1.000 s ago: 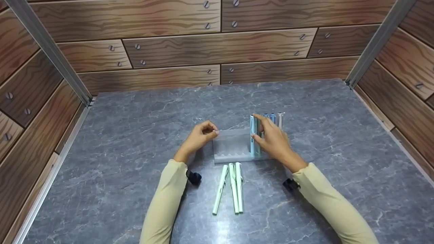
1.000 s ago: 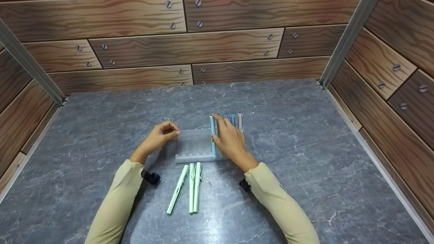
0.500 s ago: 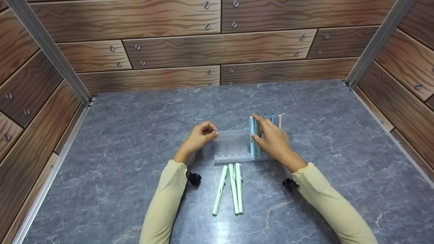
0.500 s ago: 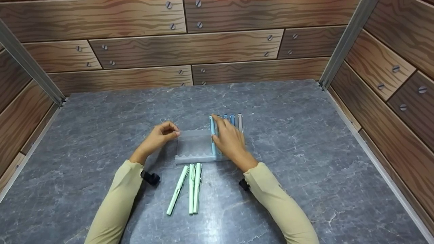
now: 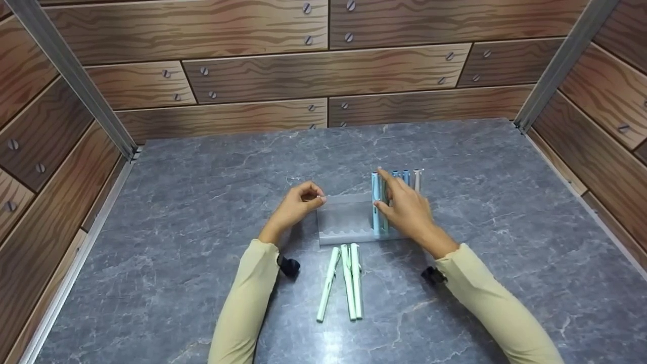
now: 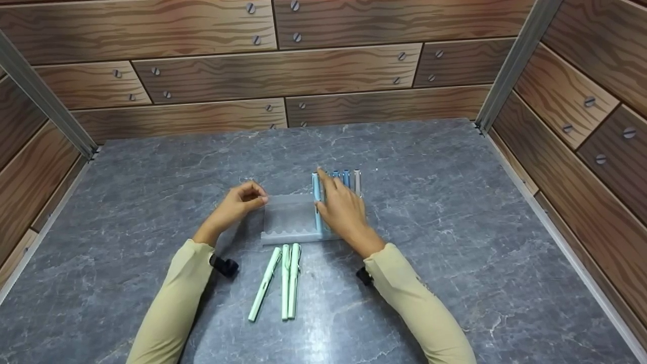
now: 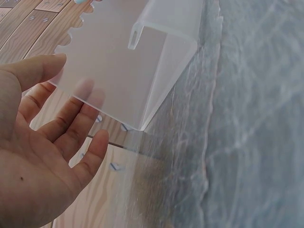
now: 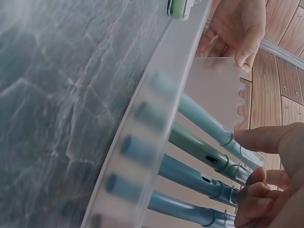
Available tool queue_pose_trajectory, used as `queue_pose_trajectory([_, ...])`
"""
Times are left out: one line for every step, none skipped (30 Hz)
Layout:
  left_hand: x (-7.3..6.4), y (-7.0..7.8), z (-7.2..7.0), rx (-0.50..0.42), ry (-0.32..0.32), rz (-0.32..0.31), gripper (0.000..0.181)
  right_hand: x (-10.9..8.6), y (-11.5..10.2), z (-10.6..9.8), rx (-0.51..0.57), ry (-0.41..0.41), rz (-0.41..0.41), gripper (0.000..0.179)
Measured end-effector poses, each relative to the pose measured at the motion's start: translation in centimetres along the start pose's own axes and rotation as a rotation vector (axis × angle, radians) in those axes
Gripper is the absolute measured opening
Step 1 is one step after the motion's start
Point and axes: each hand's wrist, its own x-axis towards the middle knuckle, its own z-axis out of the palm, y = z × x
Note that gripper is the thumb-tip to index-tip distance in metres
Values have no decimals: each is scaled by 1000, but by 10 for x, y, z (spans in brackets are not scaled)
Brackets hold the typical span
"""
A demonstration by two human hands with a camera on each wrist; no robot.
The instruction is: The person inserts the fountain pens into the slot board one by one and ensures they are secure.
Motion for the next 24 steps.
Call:
queue_pose_trajectory([0,0,0,1,0,-1,11,-1,0,-1,5,4,-3,71])
queue_pose_trajectory([0,-1,0,3,0,-2,12,-1,0,-1,11,7,-6,71])
queue_pose_trajectory([0,-1,0,4,-1,-2,12,-1,0,-1,17,10,-8,71])
queue_pose_trajectory([-1,-1,0,5,-1,-3,12,-2,0,-1,26,14,-9,70])
queue_pose_trajectory([-1,-2,0,4,0,-4,13,-2,0,-2,34,17,-11,70])
queue_pose_trajectory([-1,-2,0,2,0,-3,13,-3,0,-2,40,20,-14,69])
queue_pose_trajectory([-1,-2,0,0,1,-2,13,-3,0,-2,46,22,-15,69])
queue_pose_trajectory([-1,-2,0,-3,2,-1,13,-4,0,-3,51,23,-17,68])
queue_pose_trajectory([-1,-2,0,-6,3,1,13,-4,0,-3,55,22,-19,68])
queue_pose_trajectory([-1,-2,0,-7,4,2,13,-5,-1,-3,59,20,-20,68])
queue_pose_trajectory([-1,-2,0,-9,6,4,12,-6,-1,-4,61,17,-22,68])
queue_pose_trajectory([0,-2,0,-11,7,6,12,-6,-2,-4,63,15,-24,67])
queue_pose_trajectory([0,-2,0,-12,7,9,11,-7,-2,-5,65,13,-25,67])
queue_pose_trajectory([0,-2,0,-12,7,11,11,-8,-3,-5,67,10,-28,67])
queue_pose_trajectory([0,-2,0,-12,5,13,11,-8,-4,-6,69,7,-31,67])
queue_pose_trajectory([0,-1,0,-10,3,13,11,-9,-5,-7,71,4,-34,67])
queue_pose_trajectory([0,-1,0,-9,2,12,11,-10,-5,-7,75,2,-40,66])
queue_pose_trajectory([0,-1,0,-5,0,11,11,-11,-6,-7,78,0,-45,66])
queue_pose_trajectory([0,-1,0,-2,-2,12,10,-12,-6,-7,81,-4,-49,66])
queue_pose_trajectory([0,0,0,0,-4,12,10,-12,-6,-8,82,-11,-53,66])
queue_pose_trajectory([0,0,0,2,-6,12,10,-13,-7,-8,82,-17,-56,66])
queue_pose_trajectory([0,0,0,3,-5,12,10,-14,-7,-7,83,-21,-60,66])
queue_pose_trajectory([0,0,0,3,-4,15,10,-15,-8,-7,86,-27,-61,66])
queue_pose_trajectory([0,0,0,1,-3,18,10,-16,-8,-7,88,-35,-61,66])
